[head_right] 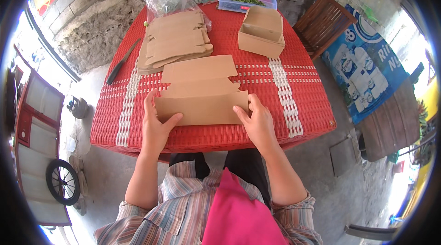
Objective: The person assembles flat cardboard sheets into small rectangular boxes by hand. They fold the side flaps, tuck the tabs into slots, and press the edges to form the box structure. The person repeats this process for multiple units, stacking the finished boxes on the table.
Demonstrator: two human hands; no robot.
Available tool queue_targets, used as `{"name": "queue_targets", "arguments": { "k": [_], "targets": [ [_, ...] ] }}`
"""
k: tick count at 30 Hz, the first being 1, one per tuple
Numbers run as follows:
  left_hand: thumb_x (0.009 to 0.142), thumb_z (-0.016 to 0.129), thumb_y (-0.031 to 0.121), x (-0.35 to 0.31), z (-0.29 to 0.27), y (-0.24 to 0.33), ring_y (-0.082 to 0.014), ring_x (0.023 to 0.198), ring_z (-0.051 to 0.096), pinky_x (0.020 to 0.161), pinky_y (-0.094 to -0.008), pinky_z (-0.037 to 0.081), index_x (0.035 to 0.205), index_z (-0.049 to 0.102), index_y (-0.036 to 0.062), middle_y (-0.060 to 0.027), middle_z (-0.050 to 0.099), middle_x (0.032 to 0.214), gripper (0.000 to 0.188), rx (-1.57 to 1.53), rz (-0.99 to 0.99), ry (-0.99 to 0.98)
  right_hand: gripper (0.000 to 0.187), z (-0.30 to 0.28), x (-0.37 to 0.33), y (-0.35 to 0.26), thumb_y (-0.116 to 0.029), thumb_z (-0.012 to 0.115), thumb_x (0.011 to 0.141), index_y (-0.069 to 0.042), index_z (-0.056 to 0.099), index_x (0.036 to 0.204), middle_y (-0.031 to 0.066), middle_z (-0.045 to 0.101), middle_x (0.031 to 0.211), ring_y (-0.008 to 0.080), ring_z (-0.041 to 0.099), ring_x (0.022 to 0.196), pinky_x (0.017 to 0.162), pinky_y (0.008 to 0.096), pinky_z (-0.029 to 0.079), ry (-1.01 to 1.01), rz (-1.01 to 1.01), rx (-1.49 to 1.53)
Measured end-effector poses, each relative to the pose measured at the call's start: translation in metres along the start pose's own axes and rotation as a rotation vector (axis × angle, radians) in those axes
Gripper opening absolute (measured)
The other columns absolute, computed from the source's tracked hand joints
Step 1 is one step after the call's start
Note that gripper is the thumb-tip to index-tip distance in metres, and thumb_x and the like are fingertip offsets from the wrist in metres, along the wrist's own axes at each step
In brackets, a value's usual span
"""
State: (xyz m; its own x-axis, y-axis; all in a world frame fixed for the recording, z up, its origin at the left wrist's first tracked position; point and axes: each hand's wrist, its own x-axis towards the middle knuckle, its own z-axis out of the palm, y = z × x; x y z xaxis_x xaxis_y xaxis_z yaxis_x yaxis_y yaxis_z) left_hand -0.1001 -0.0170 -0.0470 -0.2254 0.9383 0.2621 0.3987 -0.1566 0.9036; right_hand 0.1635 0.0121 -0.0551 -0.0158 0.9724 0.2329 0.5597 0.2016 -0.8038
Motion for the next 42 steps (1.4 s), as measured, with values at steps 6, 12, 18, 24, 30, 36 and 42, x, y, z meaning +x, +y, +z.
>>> {"name": "queue_targets", "arguments": {
  "k": [6, 12, 18, 24, 30, 36, 42],
  "targets": [
    [0.073, 0.079, 0.002, -0.003, 0.009, 0.019, -0.0444, 0.123, 0.047, 0.103, -0.0485, 0.043, 0.154, 0.013, 0.0168, -0.0269, 0.034, 0.144, 0.106, 0.304, 0.037, -0.054, 0.048, 0.005, -0.005, -0.018, -0.012, 0.073, 0.081, -0.012, 0.056, 0.126, 0.0087, 0.059, 0.098, 0.028, 0.058, 0.091, 0.079, 0.0417, 0.045, 0.274, -0.253, -0.265],
    [0.072, 0.073, 0.002, -0.015, 0.018, 0.018, -0.0389, 0.122, 0.047, 0.096, -0.0459, 0.046, 0.128, 0.057, 0.0124, -0.0186, 0.046, 0.136, 0.059, 0.692, 0.385, 0.048, 0.042, 0.02, -0.037, -0.039, -0.027, 0.069, 0.084, -0.009, 0.062, 0.121, 0.0054, 0.059, 0.12, 0.0228, 0.053, 0.113, 0.093, 0.0407, 0.04, -0.105, -0.602, -0.455],
    [0.075, 0.065, 0.001, -0.03, 0.016, 0.014, -0.0291, 0.105, 0.061, 0.093, -0.0397, 0.047, 0.109, 0.067, -0.0019, -0.0118, 0.065, 0.113, 0.035, 0.52, 0.539, -0.241, 0.056, 0.029, -0.046, -0.05, -0.041, 0.066, 0.085, -0.005, 0.06, 0.128, 0.0064, 0.06, 0.124, 0.0208, 0.053, 0.114, 0.098, 0.0408, 0.038, -0.195, -0.611, -0.512],
    [0.08, 0.064, 0.005, -0.037, 0.014, 0.017, -0.0304, 0.116, 0.057, 0.098, -0.0452, 0.045, 0.11, 0.067, -0.0029, -0.0121, 0.063, 0.119, 0.031, 0.551, 0.546, -0.271, 0.057, 0.027, -0.043, -0.049, -0.045, 0.066, 0.083, -0.002, 0.065, 0.119, 0.0066, 0.061, 0.121, 0.0202, 0.054, 0.113, 0.1, 0.0448, 0.036, -0.243, -0.625, -0.541],
    [0.081, 0.064, 0.008, -0.031, 0.007, 0.02, -0.03, 0.119, 0.055, 0.102, -0.0474, 0.042, 0.112, 0.067, -0.0007, -0.0104, 0.063, 0.12, 0.032, 0.585, 0.559, -0.34, 0.051, 0.024, -0.034, -0.046, -0.045, 0.068, 0.083, -0.002, 0.069, 0.111, 0.0026, 0.065, 0.108, 0.0155, 0.057, 0.107, 0.101, 0.0493, 0.037, -0.237, -0.656, -0.524],
    [0.077, 0.063, 0.006, -0.035, -0.008, 0.012, -0.0323, 0.121, 0.053, 0.104, -0.0479, 0.039, 0.109, 0.069, 0.0007, -0.0097, 0.063, 0.12, 0.033, 0.638, 0.523, -0.271, 0.042, 0.004, -0.035, -0.035, -0.04, 0.068, 0.085, -0.004, 0.069, 0.108, 0.0022, 0.067, 0.101, 0.0166, 0.061, 0.1, 0.1, 0.0515, 0.039, -0.166, -0.614, -0.506],
    [0.077, 0.061, 0.005, -0.041, -0.02, 0.006, -0.0329, 0.121, 0.054, 0.103, -0.0469, 0.04, 0.109, 0.07, 0.0016, -0.0111, 0.062, 0.118, 0.034, 0.65, 0.482, -0.168, 0.026, -0.019, -0.037, -0.011, -0.026, 0.07, 0.085, -0.006, 0.071, 0.101, 0.0061, 0.064, 0.091, 0.0236, 0.062, 0.089, 0.092, 0.0438, 0.043, -0.029, -0.516, -0.425]
  ]
}}
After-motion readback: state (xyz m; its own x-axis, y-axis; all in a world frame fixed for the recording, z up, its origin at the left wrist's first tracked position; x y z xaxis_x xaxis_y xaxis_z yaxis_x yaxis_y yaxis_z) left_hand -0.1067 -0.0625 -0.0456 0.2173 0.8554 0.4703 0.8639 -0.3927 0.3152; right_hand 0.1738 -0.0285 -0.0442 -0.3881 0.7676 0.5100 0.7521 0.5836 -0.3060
